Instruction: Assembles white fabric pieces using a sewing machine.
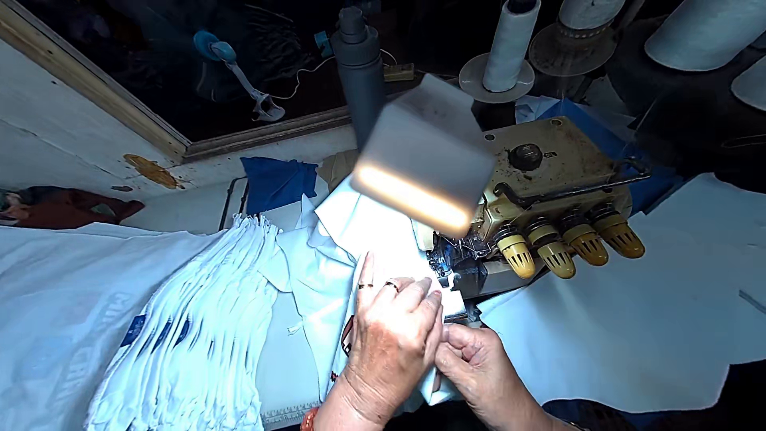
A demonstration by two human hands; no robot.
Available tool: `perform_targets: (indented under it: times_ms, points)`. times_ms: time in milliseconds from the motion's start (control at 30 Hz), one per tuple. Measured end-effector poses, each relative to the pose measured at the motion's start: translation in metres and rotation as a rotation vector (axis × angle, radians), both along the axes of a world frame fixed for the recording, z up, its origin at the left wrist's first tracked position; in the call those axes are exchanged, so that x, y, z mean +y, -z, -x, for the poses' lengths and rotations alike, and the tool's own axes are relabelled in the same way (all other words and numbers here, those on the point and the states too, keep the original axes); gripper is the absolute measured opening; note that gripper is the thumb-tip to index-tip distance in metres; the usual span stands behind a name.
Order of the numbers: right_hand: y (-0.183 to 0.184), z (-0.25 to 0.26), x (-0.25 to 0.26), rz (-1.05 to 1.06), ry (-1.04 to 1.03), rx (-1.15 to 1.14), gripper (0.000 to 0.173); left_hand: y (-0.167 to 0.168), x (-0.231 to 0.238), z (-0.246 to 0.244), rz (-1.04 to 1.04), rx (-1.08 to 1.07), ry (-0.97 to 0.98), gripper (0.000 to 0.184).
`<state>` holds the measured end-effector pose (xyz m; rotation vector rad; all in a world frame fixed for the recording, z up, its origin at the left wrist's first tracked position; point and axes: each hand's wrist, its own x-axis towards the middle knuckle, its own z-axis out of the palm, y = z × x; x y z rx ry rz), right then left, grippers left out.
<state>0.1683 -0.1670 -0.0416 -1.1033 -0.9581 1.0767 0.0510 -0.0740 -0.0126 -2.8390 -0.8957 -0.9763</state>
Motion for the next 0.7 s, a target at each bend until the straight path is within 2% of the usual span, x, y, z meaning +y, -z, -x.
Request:
perform_targets:
  times_ms: [133,233,300,367,433,500,567,600,700]
  points:
    - [-0.011,0.005,0.009,0.027,-0.043,-0.064,0.016,0.000,0.019,-0.002,0.089,-0.054,-0.126,0.024]
    - [-0.013,0.000,0.011,0.003,-0.102,-0.107,0.018,0.000,0.022,0.001,0.233,-0.152,-0.271,0.019]
    - [-0.012,-0.003,0.008,-0.074,-0.133,-0.176,0.018,0.002,0.012,0.010,0.326,-0.261,-0.352,0.014]
    - [-0.009,-0.006,0.006,-0.185,-0.078,-0.282,0.021,0.005,-0.004,0.020,0.380,-0.373,-0.365,0.014]
    - [-0.003,-0.011,0.006,-0.271,-0.040,-0.422,0.035,0.004,-0.028,0.030,0.510,-0.444,-0.328,0.013]
    - [0.002,-0.021,0.005,-0.315,-0.137,-0.513,0.045,-0.006,-0.057,0.038,0.767,-0.443,-0.203,0.013]
    - [0.012,-0.033,0.003,-0.345,-0.117,-0.588,0.031,-0.015,-0.073,0.040,0.956,-0.317,-0.007,0.014]
    - [0.018,-0.041,0.002,-0.343,-0.022,-0.635,0.023,-0.021,-0.076,0.038,0.967,-0.240,0.085,0.015]
    - [0.008,-0.070,-0.007,-0.289,0.187,-0.743,0.021,-0.037,-0.072,0.023,0.864,-0.136,0.215,0.033]
